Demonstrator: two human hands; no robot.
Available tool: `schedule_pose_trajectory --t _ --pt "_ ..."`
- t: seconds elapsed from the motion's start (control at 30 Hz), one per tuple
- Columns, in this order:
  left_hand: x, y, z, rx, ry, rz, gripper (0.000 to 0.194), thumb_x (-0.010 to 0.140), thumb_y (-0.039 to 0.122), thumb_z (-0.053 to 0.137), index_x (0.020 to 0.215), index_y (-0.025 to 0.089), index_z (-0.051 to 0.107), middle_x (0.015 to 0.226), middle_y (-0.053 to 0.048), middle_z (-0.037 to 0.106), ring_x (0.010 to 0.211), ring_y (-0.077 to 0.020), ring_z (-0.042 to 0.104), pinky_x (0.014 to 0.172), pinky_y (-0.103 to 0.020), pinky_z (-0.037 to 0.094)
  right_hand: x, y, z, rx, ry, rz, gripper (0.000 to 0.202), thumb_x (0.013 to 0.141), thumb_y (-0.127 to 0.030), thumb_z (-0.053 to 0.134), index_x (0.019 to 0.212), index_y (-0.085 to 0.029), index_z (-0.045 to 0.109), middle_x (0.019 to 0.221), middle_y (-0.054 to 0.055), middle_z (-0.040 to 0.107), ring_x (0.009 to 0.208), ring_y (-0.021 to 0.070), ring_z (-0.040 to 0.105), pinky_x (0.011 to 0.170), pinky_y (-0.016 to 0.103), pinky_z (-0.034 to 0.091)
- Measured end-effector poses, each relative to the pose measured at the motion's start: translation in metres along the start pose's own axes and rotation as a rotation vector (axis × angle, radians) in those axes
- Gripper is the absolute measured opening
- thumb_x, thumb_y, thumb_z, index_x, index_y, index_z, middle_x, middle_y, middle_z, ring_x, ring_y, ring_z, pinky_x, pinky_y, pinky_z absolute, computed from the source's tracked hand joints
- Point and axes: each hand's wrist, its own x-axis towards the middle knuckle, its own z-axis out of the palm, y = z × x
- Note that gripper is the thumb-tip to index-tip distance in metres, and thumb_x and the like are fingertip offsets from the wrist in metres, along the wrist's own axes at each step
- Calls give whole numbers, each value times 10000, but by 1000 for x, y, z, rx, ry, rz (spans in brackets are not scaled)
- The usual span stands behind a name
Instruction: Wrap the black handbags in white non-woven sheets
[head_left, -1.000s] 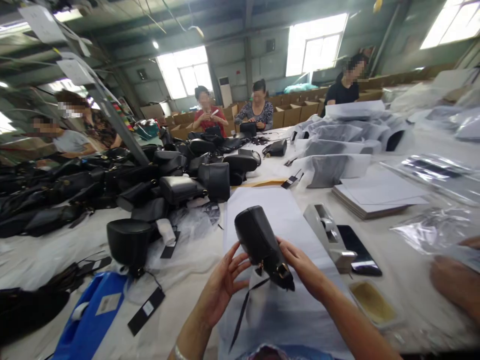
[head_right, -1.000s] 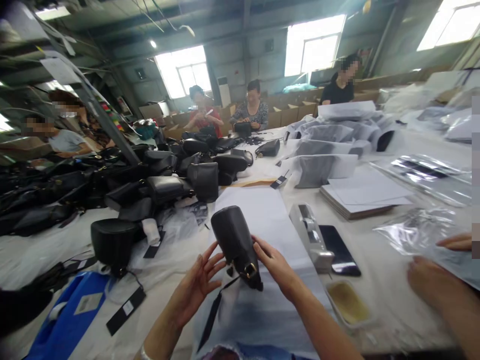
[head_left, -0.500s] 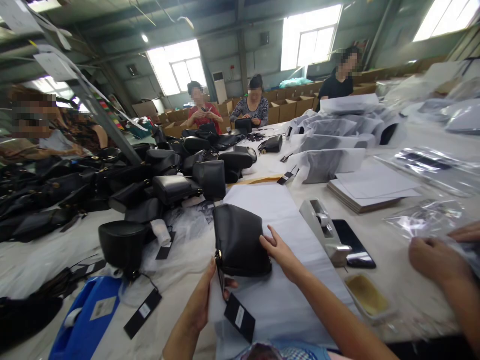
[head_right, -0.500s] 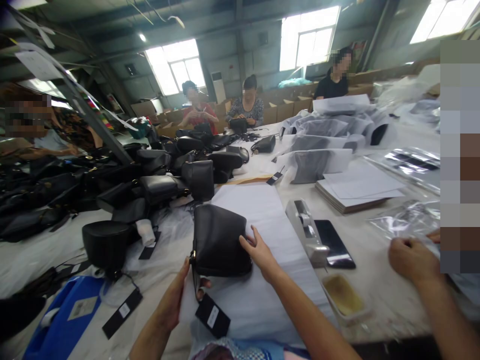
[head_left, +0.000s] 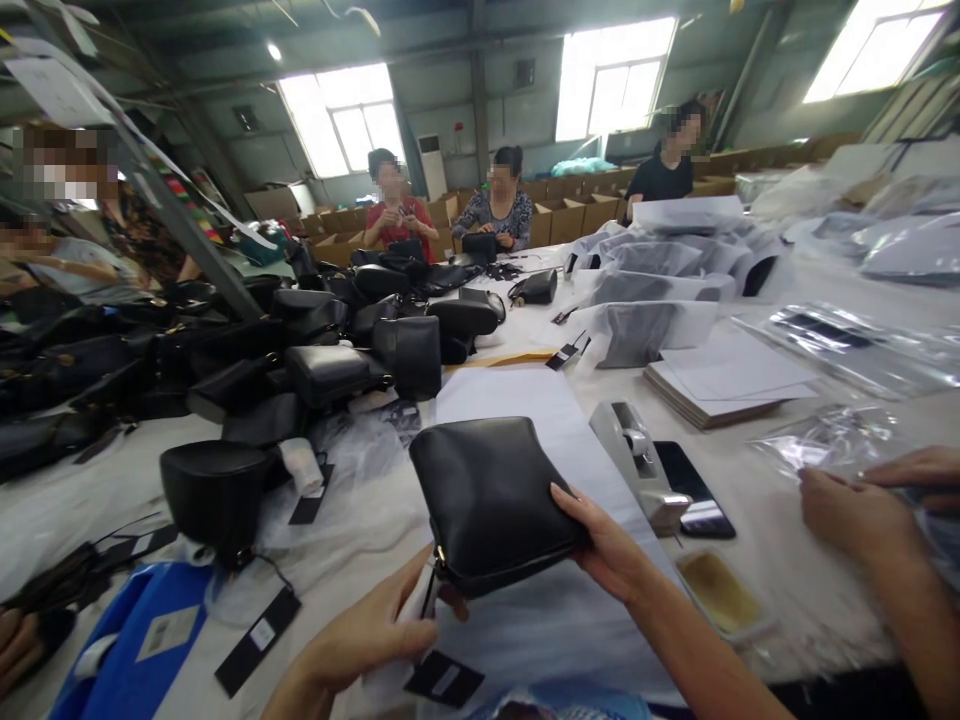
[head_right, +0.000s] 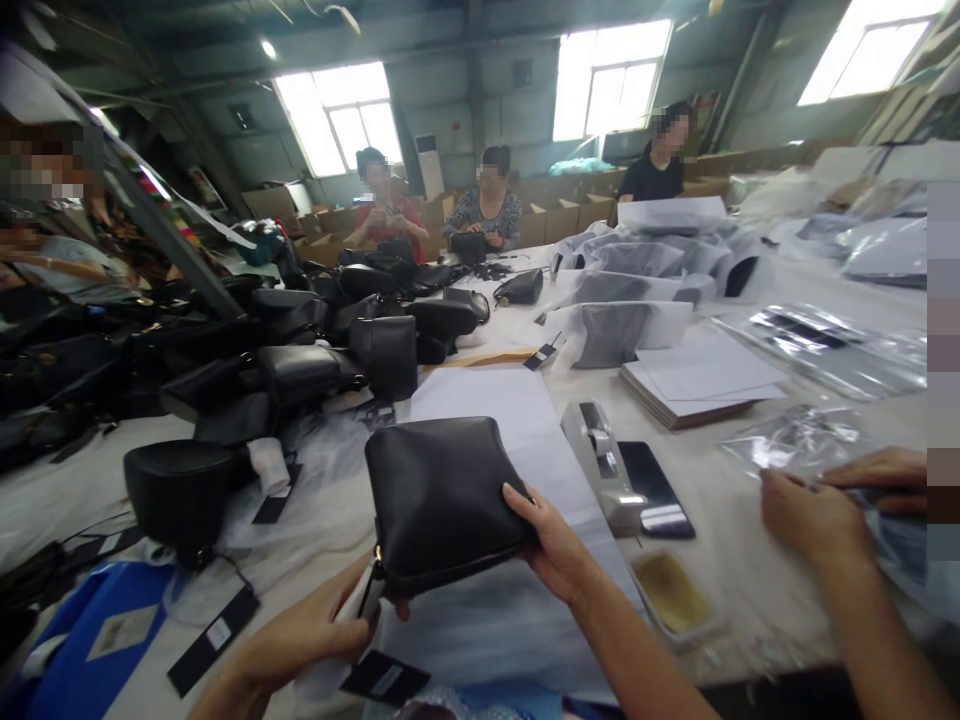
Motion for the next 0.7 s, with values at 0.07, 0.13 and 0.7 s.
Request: schedule_pose_trajectory --t 0.07,0.13,0.7 --pt "-7 7 -11 341 35 -59 722 763 340 713 1432 280 448 1228 -52 655 1020 -225 617 885 -305 485 -8 -3 -5 -52 25 -70 488 835 -395 729 1288 -258 610 1212 41 697 954 190 682 713 247 574" --pt "-11 12 -19 709 172 -202 834 771 222 650 1515 360 299 1317 -42 628 1151 -282 599 976 -386 454 -13 -2 -11 -96 64 -109 579 824 -384 743 1362 -299 545 1260 29 675 1039 206 668 794 271 575" --pt "58 -13 11 1068 461 176 664 895 357 607 1502 301 343 1597 -90 302 1456 -255 309 1161 -450 343 -5 23 -24 -218 204 -158 759 810 -503 705 1477 -373 367 1364 28 607 1105 259 649 746 353 598"
